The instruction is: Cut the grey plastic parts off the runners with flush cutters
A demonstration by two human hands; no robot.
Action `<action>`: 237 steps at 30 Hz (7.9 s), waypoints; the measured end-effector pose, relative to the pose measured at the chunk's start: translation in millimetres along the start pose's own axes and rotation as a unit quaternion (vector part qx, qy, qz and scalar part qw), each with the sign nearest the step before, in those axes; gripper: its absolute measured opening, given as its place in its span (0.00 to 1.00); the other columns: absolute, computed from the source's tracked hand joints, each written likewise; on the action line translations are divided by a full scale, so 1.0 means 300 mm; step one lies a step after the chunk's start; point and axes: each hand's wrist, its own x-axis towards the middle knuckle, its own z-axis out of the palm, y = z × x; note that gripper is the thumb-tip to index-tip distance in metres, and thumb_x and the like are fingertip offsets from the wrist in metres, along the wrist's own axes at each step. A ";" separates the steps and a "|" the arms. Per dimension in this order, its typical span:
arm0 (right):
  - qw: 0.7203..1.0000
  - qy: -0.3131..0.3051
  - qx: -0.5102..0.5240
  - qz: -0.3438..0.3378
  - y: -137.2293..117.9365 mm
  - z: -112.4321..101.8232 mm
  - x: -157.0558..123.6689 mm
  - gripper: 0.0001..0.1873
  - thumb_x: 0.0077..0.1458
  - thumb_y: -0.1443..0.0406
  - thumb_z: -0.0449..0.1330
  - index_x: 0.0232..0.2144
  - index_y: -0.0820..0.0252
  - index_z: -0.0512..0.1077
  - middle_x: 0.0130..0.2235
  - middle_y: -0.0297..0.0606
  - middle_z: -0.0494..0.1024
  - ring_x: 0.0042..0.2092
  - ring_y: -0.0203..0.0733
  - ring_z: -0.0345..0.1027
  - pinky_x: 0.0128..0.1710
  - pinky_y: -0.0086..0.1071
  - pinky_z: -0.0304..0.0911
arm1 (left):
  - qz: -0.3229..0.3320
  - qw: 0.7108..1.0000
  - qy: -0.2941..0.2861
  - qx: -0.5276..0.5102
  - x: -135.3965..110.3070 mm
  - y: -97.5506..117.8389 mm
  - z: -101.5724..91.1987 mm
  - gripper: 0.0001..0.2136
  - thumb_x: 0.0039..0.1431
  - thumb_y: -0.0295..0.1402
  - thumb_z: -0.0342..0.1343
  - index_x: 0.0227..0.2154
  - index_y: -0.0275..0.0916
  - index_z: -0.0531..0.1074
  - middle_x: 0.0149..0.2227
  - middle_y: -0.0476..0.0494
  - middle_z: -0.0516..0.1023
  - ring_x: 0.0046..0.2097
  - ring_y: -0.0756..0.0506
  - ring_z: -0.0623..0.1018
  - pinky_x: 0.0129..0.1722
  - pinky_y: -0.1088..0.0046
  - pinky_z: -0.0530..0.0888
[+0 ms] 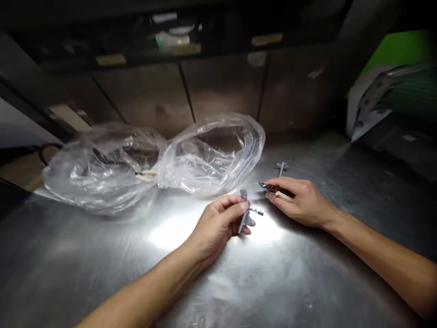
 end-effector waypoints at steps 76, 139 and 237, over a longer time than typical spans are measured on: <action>0.956 -0.066 0.265 0.109 -0.184 0.019 -0.026 0.06 0.60 0.60 0.62 0.38 0.54 0.76 0.36 0.32 0.80 0.38 0.37 0.74 0.39 0.28 0.69 | -0.054 0.959 -0.039 0.276 -0.027 -0.006 0.008 0.17 0.62 0.47 0.57 0.32 0.35 0.73 0.19 0.50 0.73 0.21 0.52 0.70 0.24 0.76 0.68; 0.903 -0.114 0.353 0.217 -0.204 0.001 -0.014 0.10 0.54 0.62 0.65 0.40 0.57 0.74 0.34 0.31 0.77 0.36 0.37 0.71 0.37 0.29 0.68 | -0.005 0.972 -0.008 0.236 -0.036 -0.022 0.035 0.11 0.60 0.40 0.62 0.34 0.35 0.76 0.28 0.50 0.74 0.29 0.52 0.72 0.31 0.77 0.71; 0.952 -0.216 0.181 0.120 -0.244 -0.069 -0.043 0.12 0.56 0.70 0.56 0.35 0.54 0.79 0.31 0.31 0.81 0.30 0.38 0.71 0.30 0.29 0.63 | 0.106 0.969 0.131 0.180 -0.021 -0.037 0.030 0.10 0.59 0.35 0.64 0.35 0.37 0.70 0.40 0.41 0.84 0.39 0.45 0.83 0.39 0.70 0.81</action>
